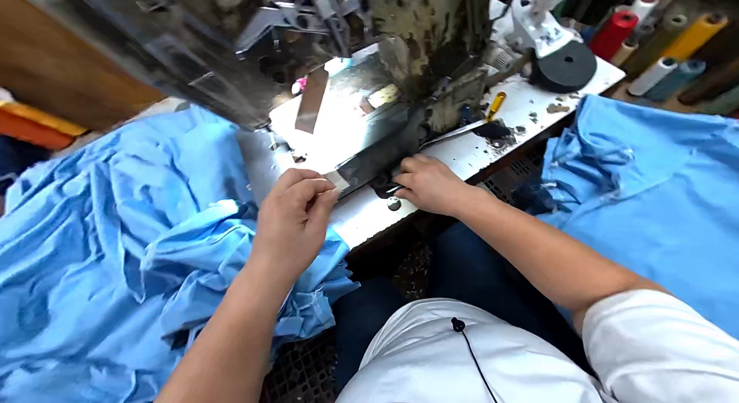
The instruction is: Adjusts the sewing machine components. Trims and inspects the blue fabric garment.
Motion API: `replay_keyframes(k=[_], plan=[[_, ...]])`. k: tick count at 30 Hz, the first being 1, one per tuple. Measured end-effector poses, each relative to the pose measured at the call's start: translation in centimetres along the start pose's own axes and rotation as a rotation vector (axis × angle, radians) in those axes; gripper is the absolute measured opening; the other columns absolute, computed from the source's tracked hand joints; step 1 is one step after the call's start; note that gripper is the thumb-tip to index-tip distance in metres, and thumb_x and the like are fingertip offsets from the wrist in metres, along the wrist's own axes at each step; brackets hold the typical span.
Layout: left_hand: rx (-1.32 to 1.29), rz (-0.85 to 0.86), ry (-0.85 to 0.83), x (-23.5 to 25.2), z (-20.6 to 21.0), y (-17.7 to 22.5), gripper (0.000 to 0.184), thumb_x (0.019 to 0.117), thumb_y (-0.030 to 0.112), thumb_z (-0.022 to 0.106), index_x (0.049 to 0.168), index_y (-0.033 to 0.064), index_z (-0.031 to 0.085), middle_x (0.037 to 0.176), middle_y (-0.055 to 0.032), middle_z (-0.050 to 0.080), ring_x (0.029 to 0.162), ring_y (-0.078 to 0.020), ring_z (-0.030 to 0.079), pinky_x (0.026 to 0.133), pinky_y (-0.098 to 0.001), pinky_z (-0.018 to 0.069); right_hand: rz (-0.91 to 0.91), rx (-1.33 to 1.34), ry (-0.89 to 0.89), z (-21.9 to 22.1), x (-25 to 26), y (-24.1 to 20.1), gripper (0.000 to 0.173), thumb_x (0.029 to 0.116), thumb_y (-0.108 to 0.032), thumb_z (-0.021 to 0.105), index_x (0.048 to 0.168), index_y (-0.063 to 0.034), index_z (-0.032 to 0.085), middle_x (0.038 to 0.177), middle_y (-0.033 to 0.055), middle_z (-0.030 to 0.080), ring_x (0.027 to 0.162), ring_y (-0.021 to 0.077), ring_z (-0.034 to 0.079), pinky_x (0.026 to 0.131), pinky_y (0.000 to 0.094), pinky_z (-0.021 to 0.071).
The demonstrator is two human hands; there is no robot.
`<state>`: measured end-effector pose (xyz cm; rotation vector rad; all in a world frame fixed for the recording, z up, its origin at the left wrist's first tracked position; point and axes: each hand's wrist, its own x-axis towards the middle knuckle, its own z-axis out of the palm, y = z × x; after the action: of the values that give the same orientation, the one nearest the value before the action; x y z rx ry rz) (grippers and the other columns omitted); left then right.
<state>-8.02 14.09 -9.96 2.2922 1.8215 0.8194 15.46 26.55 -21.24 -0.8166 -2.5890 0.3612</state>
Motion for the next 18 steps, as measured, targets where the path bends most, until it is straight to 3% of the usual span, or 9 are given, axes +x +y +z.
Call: replay_keyframes(k=[3, 5, 7, 9, 12, 15, 17, 18], plan=[[0.007, -0.036, 0.031, -0.6, 1.0, 0.0, 0.021, 0.1024, 0.017, 0.059, 0.100, 0.0021, 0.073, 0.110, -0.0125, 0.066, 0.097, -0.0174, 0.066, 0.085, -0.0340, 0.0569, 0.021, -0.007, 0.167, -0.7, -1.6, 2.5, 0.039, 0.0999, -0.038, 0.065, 0.120, -0.0062, 0.073, 0.118, 0.0195, 0.069, 0.114, 0.0390, 0.065, 0.098, 0.0591, 0.0515], [0.168, 0.043, -0.021, -0.8, 1.3, -0.4, 0.019, 0.1014, 0.012, 0.059, 0.101, 0.0005, 0.074, 0.111, -0.0166, 0.068, 0.100, -0.0284, 0.070, 0.084, -0.0445, 0.0593, 0.184, -0.079, 0.179, -3.2, -2.2, 4.4, 0.030, 0.1037, -0.022, 0.058, 0.120, -0.0006, 0.072, 0.122, 0.0257, 0.068, 0.116, 0.0452, 0.064, 0.097, 0.0634, 0.0511], [0.315, 0.202, -0.079, -0.9, 1.7, -0.8, 0.014, 0.0978, 0.003, 0.059, 0.097, -0.0017, 0.072, 0.108, -0.0188, 0.069, 0.096, -0.0345, 0.070, 0.079, -0.0480, 0.0593, 0.288, -0.141, 0.122, -4.3, -2.3, 6.5, 0.028, 0.1013, -0.011, 0.058, 0.122, 0.0025, 0.070, 0.128, 0.0295, 0.064, 0.121, 0.0506, 0.060, 0.099, 0.0692, 0.0475], [0.363, 0.316, -0.087, -0.8, 2.1, -1.3, 0.014, 0.0965, 0.000, 0.057, 0.092, -0.0022, 0.071, 0.104, -0.0186, 0.068, 0.088, -0.0337, 0.069, 0.072, -0.0451, 0.0582, 0.254, -0.187, 0.104, -4.0, -2.4, 7.6, 0.025, 0.1007, -0.010, 0.059, 0.119, 0.0015, 0.072, 0.124, 0.0301, 0.064, 0.120, 0.0526, 0.058, 0.098, 0.0709, 0.0449], [0.335, 0.353, -0.049, -0.8, 2.5, -1.7, 0.016, 0.0983, 0.001, 0.056, 0.092, -0.0020, 0.070, 0.103, -0.0179, 0.067, 0.087, -0.0321, 0.068, 0.072, -0.0420, 0.0573, 0.202, -0.262, 0.077, -4.2, -2.6, 7.5, 0.021, 0.1021, -0.012, 0.059, 0.111, -0.0022, 0.075, 0.118, 0.0269, 0.067, 0.116, 0.0521, 0.059, 0.092, 0.0729, 0.0419], [0.243, 0.310, -0.005, -0.7, 2.2, -1.7, 0.018, 0.1007, 0.007, 0.057, 0.095, -0.0001, 0.072, 0.105, -0.0168, 0.068, 0.093, -0.0308, 0.069, 0.079, -0.0409, 0.0585, 0.081, -0.304, 0.139, -5.2, -3.0, 6.6, 0.023, 0.1049, -0.013, 0.053, 0.109, -0.0017, 0.073, 0.114, 0.0234, 0.071, 0.119, 0.0482, 0.061, 0.097, 0.0718, 0.0400], [0.112, 0.207, 0.032, -1.2, 2.1, -1.5, 0.019, 0.1017, 0.011, 0.058, 0.098, 0.0017, 0.074, 0.107, -0.0148, 0.068, 0.099, -0.0267, 0.069, 0.085, -0.0376, 0.0581, -0.021, -0.260, 0.241, -6.1, -3.3, 4.6, 0.026, 0.1068, -0.012, 0.048, 0.112, 0.0035, 0.069, 0.107, 0.0262, 0.071, 0.107, 0.0468, 0.066, 0.098, 0.0662, 0.0437], [-0.013, 0.115, 0.061, -1.7, 2.0, -1.3, 0.018, 0.1014, 0.011, 0.059, 0.099, 0.0015, 0.074, 0.107, -0.0135, 0.067, 0.100, -0.0229, 0.068, 0.088, -0.0348, 0.0573, -0.038, -0.213, 0.280, -6.5, -3.3, 2.7, 0.028, 0.1070, -0.011, 0.046, 0.114, 0.0071, 0.067, 0.104, 0.0284, 0.069, 0.100, 0.0470, 0.068, 0.094, 0.0634, 0.0493]])
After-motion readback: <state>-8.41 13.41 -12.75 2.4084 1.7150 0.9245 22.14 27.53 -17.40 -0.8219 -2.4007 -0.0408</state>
